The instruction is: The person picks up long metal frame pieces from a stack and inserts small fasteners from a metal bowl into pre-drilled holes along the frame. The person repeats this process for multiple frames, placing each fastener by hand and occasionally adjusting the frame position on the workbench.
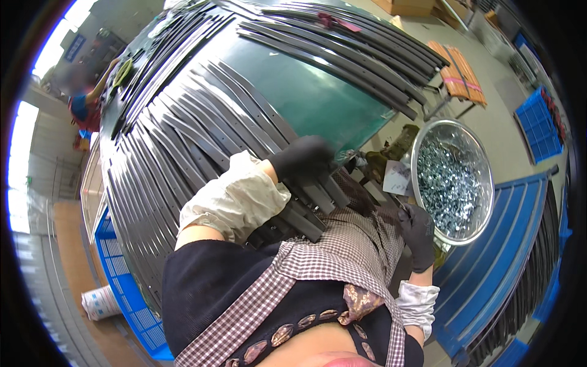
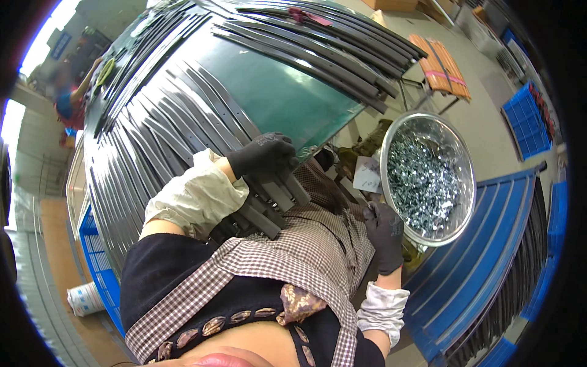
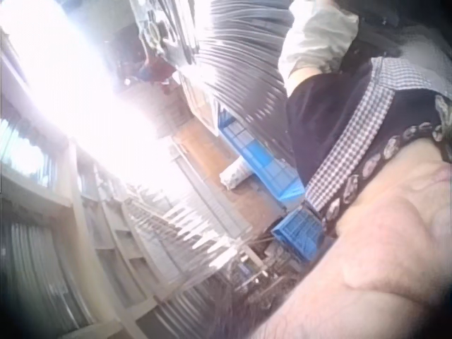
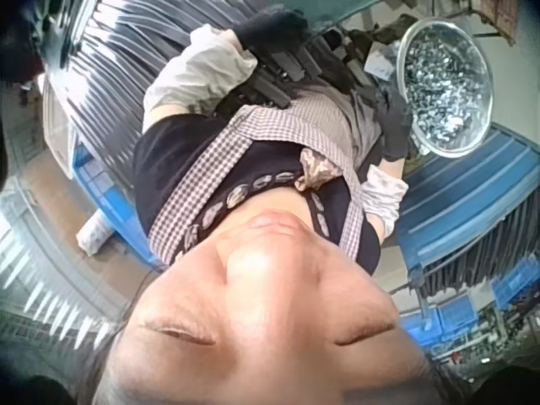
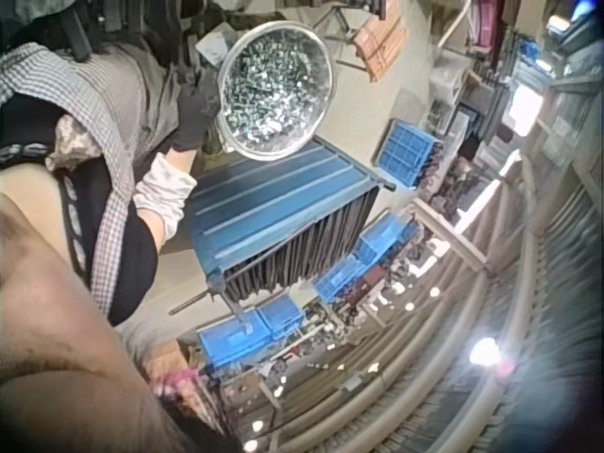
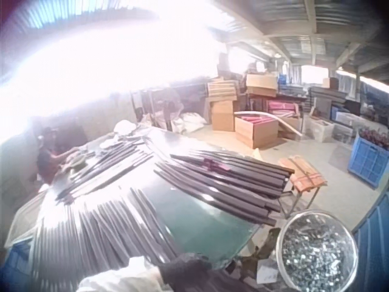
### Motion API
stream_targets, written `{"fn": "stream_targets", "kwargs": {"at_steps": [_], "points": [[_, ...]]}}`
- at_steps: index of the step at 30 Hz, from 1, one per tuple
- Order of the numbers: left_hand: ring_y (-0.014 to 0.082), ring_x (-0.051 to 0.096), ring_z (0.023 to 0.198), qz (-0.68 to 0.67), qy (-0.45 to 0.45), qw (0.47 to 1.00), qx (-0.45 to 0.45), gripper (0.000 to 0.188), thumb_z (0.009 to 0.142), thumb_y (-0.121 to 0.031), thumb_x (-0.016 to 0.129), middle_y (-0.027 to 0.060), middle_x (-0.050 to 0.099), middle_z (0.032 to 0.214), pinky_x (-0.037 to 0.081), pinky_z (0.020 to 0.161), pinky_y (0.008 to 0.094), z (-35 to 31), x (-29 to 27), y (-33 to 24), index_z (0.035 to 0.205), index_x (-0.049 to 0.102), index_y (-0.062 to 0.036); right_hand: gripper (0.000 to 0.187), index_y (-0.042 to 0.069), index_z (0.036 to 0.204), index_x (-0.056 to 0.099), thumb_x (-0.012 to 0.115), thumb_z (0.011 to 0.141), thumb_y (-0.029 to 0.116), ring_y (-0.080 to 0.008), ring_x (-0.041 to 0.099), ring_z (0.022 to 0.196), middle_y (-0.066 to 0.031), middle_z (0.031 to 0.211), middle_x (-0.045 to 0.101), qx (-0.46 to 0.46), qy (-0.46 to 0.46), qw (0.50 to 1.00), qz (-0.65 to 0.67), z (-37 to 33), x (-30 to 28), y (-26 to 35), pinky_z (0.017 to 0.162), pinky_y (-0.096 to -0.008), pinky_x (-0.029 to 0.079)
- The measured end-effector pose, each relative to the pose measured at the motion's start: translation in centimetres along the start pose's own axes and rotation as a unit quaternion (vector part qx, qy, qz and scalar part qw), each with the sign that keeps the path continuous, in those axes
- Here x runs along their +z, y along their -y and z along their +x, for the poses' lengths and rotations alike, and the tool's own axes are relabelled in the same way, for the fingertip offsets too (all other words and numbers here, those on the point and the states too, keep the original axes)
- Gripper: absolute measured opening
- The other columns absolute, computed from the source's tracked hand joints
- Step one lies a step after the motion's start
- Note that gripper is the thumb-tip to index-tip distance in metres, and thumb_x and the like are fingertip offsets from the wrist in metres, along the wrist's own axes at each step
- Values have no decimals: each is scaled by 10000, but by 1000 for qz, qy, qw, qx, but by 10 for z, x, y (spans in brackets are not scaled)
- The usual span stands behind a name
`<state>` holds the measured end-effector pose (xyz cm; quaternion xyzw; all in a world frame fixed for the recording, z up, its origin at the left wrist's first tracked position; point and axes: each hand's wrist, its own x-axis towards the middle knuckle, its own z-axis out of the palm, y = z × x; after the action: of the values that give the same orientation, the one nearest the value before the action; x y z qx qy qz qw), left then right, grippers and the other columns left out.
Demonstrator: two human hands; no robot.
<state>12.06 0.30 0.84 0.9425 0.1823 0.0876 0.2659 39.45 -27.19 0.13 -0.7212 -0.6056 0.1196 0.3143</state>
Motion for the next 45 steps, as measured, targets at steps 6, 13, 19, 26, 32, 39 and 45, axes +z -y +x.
{"fn": "stream_targets", "kwargs": {"at_steps": [6,13,19,26,32,39,45], "points": [[346,603,840,159,-34,969,-184,187,849,-247,638,122,609,879,495,752,456,-51,-31,-32,793,640,-69,184,40,988,684,657,907,202,-382,656,788,-188,861,671,-10,7,1000,13,10,-7,18,683,-442,507],[386,604,1080,235,-111,925,-276,317,917,-365,567,147,618,1225,480,927,494,-103,-59,-10,1084,666,-114,171,25,989,679,647,902,169,-386,654,813,-188,895,678,-18,-15,999,25,12,-14,6,711,-437,508],[403,557,1195,277,-165,889,-325,537,903,-376,604,181,492,1448,426,1029,529,-109,-13,-47,1357,554,-94,208,12,990,677,634,920,203,-379,660,835,-194,907,685,-26,-13,999,30,25,-14,-1,743,-435,514],[396,311,1443,207,-135,890,-384,621,924,-441,578,159,414,1532,184,1171,544,-105,-5,-89,1458,475,-142,211,19,980,679,648,923,219,-352,660,794,-179,878,680,-20,-36,999,26,37,-12,-13,716,-430,512],[348,226,1499,183,-172,830,-499,586,971,-455,491,111,344,1587,64,1178,618,-125,-37,-38,1487,442,-181,217,28,1027,669,635,945,226,-329,650,895,-159,965,685,39,-35,997,-49,59,-35,-57,805,-413,495],[349,235,1497,233,-193,793,-529,562,988,-456,444,109,299,1611,121,1160,656,-142,-61,27,1472,457,-173,579,54,1311,578,735,845,360,-365,589,1138,-206,1182,630,164,-110,946,-258,67,-43,-163,927,-458,496],[390,355,1406,295,-144,834,-443,541,935,-402,578,119,491,1454,177,1116,686,-90,-88,24,1386,511,-110,650,79,1362,519,718,839,409,-421,519,1239,-244,1258,587,233,55,932,-272,44,-38,-229,1037,-494,415]]}}
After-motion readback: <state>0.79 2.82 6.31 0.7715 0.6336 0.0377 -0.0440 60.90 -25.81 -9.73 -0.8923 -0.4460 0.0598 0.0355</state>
